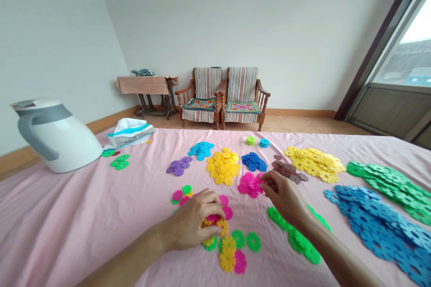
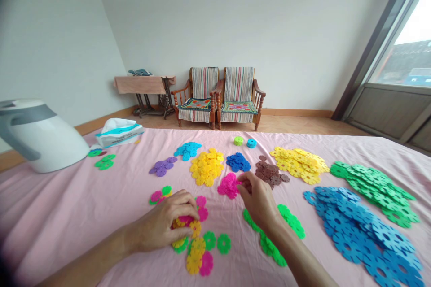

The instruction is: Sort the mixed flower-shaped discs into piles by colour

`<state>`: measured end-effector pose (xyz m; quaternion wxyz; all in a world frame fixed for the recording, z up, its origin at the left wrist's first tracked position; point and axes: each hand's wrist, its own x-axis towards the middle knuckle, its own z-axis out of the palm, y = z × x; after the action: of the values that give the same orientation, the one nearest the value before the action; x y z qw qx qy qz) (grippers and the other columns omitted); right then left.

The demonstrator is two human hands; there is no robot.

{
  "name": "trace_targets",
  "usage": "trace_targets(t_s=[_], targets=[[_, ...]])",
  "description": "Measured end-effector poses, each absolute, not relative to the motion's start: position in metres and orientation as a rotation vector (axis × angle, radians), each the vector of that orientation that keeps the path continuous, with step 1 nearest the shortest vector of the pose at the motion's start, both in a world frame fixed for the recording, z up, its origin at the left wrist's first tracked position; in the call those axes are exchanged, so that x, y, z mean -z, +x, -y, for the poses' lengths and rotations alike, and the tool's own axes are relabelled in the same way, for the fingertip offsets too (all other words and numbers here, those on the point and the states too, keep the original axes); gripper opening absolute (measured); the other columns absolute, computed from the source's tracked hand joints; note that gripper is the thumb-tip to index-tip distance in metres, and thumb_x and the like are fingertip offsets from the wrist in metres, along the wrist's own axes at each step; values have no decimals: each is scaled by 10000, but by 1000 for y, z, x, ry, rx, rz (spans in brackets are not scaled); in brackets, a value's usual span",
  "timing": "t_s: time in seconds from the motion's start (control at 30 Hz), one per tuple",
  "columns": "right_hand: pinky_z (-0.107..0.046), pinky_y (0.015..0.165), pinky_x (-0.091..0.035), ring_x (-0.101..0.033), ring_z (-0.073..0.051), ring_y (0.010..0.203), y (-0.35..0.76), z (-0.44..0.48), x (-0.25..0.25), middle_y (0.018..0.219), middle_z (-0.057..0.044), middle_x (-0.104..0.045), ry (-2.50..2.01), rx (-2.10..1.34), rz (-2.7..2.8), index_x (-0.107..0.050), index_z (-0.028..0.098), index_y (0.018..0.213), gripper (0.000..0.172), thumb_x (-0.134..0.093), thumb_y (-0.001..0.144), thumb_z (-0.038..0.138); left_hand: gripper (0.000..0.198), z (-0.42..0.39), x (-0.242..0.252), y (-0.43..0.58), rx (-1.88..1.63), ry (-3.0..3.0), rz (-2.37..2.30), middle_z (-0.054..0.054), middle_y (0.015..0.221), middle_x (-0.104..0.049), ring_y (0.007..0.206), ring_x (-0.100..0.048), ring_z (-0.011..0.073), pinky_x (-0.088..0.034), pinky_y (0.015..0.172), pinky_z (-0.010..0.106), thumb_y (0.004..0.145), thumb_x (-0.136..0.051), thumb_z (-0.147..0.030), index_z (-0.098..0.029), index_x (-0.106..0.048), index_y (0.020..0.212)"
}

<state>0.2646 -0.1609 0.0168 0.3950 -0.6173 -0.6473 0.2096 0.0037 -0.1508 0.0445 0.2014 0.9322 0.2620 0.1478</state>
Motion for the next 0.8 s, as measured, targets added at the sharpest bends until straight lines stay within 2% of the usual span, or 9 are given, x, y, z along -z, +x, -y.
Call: trace_targets(t_s=[0.13,0.27,0.4,0.53,0.6,0.8], targets=[[-264,565,-454,-627,-161,637,273,155,-11,755,-43,-645,-1537,-615,1496,-535,166,882,160,-477,785,279,142,151,-43,3,-413,2595,-741,45,919,-577,902,-513,179,-409,805,299,794,-621,-266,-201,-654,916],[-253,538,-427,-601,-146,586,271,158,-16,722,-25,-638,-1613,-530,1550,-562,168,852,151,-485,781,276,140,151,-43,3,-428,2588,-740,43,922,-577,903,-509,181,-407,807,299,797,-616,-265,-207,-655,919],[-219,520,-375,-514,-113,562,253,174,-36,611,13,-562,-1511,-564,1835,-571,174,729,143,-463,802,229,131,151,-45,3,-405,2596,-728,42,923,-582,910,-507,182,-405,803,298,801,-617,-266,-205,-648,912],[-200,569,-369,-510,-92,629,226,198,-51,723,9,-597,-1290,-797,2223,-601,179,759,108,-494,779,171,126,152,-47,3,-399,2598,-740,37,929,-579,907,-506,177,-400,805,295,800,-621,-248,-203,-640,917],[-210,599,-366,-507,-100,669,217,208,-54,783,6,-600,-1294,-790,2350,-599,186,781,56,-563,738,192,129,151,-46,3,-391,2603,-759,36,917,-579,900,-503,178,-398,804,296,792,-630,-238,-201,-640,915],[-281,708,-392,-512,-167,777,209,220,-57,866,-27,-601,-1445,-667,2484,-583,182,828,273,-701,626,322,114,149,-44,2,-372,2614,-803,36,884,-575,875,-496,177,-392,782,291,798,-623,-260,-191,-641,886]])
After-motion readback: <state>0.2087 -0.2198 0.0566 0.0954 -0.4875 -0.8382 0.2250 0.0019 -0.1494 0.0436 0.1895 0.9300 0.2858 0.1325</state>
